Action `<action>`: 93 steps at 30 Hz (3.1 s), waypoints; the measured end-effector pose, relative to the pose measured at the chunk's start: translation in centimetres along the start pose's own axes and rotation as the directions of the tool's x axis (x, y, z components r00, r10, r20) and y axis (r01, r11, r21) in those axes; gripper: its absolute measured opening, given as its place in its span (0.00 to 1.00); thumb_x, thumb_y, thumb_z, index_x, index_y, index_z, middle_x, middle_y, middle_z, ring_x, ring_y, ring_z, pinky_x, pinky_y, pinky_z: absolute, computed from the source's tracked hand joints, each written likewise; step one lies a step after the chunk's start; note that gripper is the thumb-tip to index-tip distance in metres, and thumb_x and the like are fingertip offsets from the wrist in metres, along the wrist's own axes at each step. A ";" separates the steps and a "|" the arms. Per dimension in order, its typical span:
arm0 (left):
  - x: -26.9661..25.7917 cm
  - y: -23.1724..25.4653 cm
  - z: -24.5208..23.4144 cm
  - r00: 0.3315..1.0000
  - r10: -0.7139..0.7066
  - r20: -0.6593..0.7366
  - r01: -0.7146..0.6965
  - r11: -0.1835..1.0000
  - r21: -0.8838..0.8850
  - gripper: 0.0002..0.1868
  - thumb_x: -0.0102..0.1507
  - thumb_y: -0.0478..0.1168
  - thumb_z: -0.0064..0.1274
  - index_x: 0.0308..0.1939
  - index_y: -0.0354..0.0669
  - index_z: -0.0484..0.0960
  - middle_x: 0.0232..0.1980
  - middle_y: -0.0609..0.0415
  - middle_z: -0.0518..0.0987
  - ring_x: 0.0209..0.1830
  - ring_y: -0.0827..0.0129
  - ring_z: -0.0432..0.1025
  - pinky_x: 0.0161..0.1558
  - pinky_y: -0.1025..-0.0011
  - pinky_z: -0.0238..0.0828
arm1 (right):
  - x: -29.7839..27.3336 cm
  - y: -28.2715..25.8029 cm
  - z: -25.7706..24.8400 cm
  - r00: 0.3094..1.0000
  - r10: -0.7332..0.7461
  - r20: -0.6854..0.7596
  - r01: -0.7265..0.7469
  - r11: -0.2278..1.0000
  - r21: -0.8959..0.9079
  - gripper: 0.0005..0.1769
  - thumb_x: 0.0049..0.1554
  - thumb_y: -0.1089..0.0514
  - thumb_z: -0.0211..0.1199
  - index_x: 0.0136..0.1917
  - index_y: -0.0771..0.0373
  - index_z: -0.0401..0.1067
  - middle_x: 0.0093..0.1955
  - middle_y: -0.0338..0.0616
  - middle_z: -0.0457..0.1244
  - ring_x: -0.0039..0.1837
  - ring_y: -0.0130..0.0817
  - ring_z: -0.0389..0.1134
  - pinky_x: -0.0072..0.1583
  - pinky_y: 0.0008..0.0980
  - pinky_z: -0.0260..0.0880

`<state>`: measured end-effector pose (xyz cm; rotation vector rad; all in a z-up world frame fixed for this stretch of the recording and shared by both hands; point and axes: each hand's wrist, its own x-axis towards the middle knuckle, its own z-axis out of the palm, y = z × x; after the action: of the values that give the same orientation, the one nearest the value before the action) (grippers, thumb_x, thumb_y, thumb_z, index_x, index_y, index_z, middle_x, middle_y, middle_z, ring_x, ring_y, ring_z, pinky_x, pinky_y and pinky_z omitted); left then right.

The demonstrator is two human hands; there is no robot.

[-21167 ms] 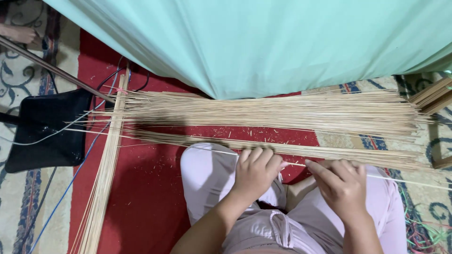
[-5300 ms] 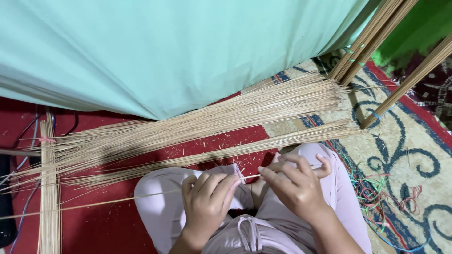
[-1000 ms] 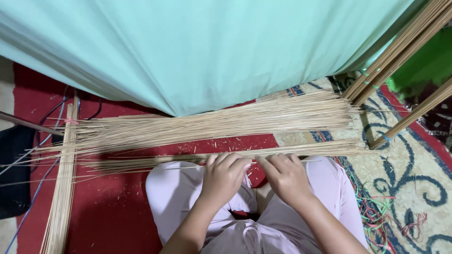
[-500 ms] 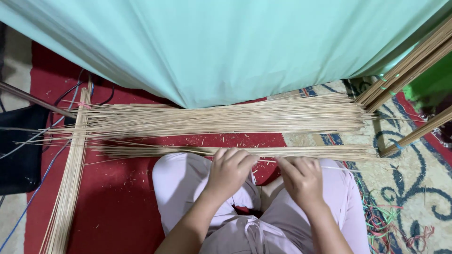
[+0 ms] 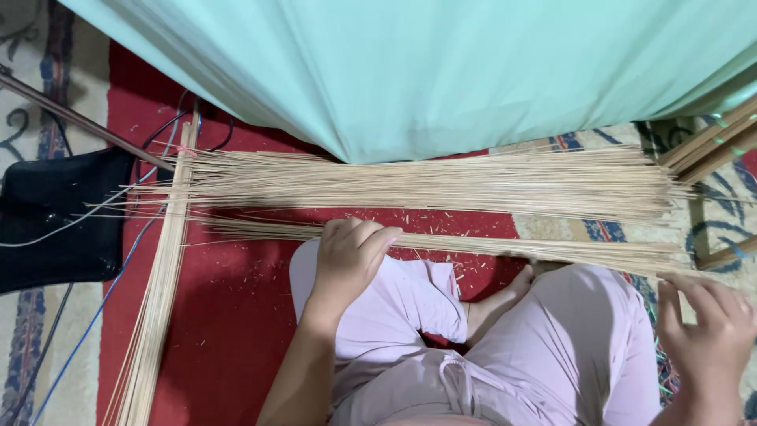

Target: The person weaves long thin wooden sticks together using string to create a mat or screen.

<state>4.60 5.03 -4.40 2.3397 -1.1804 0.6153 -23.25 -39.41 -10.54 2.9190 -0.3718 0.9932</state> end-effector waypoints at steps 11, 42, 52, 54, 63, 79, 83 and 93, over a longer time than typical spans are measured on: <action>1.3 5.6 2.3 0.991 0.096 -0.095 -0.104 0.991 -0.082 0.05 0.65 0.37 0.61 0.41 0.57 0.85 0.41 0.68 0.82 0.36 0.68 0.70 0.39 0.67 0.58 | 4.5 -12.8 1.5 0.981 -0.166 0.102 0.127 0.943 0.308 0.12 0.62 0.60 0.67 0.59 0.51 0.79 0.45 0.38 0.65 0.46 0.40 0.63 0.52 0.41 0.58; -3.5 -3.6 -5.7 0.988 -0.148 -0.046 0.152 0.982 0.115 0.01 0.69 0.42 0.58 0.43 0.55 0.84 0.39 0.69 0.81 0.41 0.68 0.72 0.46 0.66 0.55 | -3.5 2.8 -0.2 0.994 0.047 0.100 -0.042 0.998 -0.045 0.02 0.72 0.59 0.74 0.58 0.55 0.85 0.55 0.40 0.72 0.60 0.41 0.69 0.74 0.42 0.55; 0.2 4.2 -3.5 0.991 0.040 -0.125 -0.022 0.990 0.142 0.09 0.64 0.51 0.64 0.32 0.59 0.82 0.36 0.69 0.82 0.37 0.68 0.73 0.53 0.63 0.57 | 5.0 -12.9 -2.9 0.983 -0.168 -0.078 0.184 0.924 0.336 0.13 0.62 0.64 0.70 0.60 0.52 0.78 0.41 0.37 0.62 0.41 0.37 0.55 0.53 0.39 0.47; 0.7 6.6 -2.6 0.978 0.023 -0.209 0.005 0.991 0.133 0.17 0.62 0.60 0.65 0.29 0.57 0.82 0.27 0.62 0.80 0.31 0.71 0.72 0.55 0.62 0.53 | 5.9 -15.0 -4.0 0.985 -0.116 -0.127 0.155 0.917 0.368 0.13 0.64 0.68 0.66 0.58 0.52 0.78 0.43 0.36 0.64 0.41 0.35 0.58 0.56 0.38 0.50; 3.3 10.5 -4.5 0.960 0.024 -0.280 -0.039 0.998 -0.047 0.15 0.62 0.59 0.66 0.35 0.58 0.82 0.34 0.69 0.76 0.31 0.71 0.69 0.49 0.66 0.52 | 6.0 -15.6 -6.0 0.977 -0.092 -0.191 0.155 0.924 0.350 0.10 0.63 0.69 0.67 0.54 0.55 0.79 0.43 0.40 0.65 0.40 0.34 0.61 0.57 0.40 0.48; 3.3 11.0 -5.5 0.966 0.024 -0.259 -0.058 0.991 -0.123 0.10 0.65 0.53 0.63 0.36 0.56 0.82 0.31 0.70 0.76 0.30 0.70 0.68 0.54 0.66 0.50 | 7.9 -17.2 -8.2 0.982 -0.116 -0.148 0.164 0.910 0.380 0.05 0.61 0.61 0.61 0.45 0.56 0.78 0.37 0.36 0.63 0.37 0.36 0.56 0.57 0.39 0.47; 3.6 11.1 -5.8 0.965 0.040 -0.261 -0.077 0.988 -0.133 0.08 0.65 0.49 0.63 0.37 0.55 0.82 0.31 0.70 0.77 0.31 0.70 0.69 0.53 0.66 0.50 | 7.8 -17.2 -8.2 0.984 -0.111 -0.141 0.158 0.909 0.387 0.05 0.61 0.60 0.61 0.45 0.57 0.78 0.36 0.36 0.63 0.37 0.35 0.56 0.57 0.40 0.47; 4.0 11.8 -5.6 0.970 -0.033 -0.242 -0.002 0.990 -0.143 0.08 0.61 0.47 0.64 0.33 0.56 0.79 0.31 0.68 0.77 0.30 0.68 0.69 0.48 0.64 0.50 | 6.2 -16.1 -7.1 0.971 -0.164 -0.172 0.207 0.940 0.271 0.06 0.62 0.58 0.64 0.52 0.53 0.80 0.40 0.38 0.63 0.40 0.38 0.57 0.60 0.42 0.45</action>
<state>-4.05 -0.59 4.62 2.0838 -1.0565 0.7623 -18.90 -24.34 -0.48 3.0253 0.0628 1.3204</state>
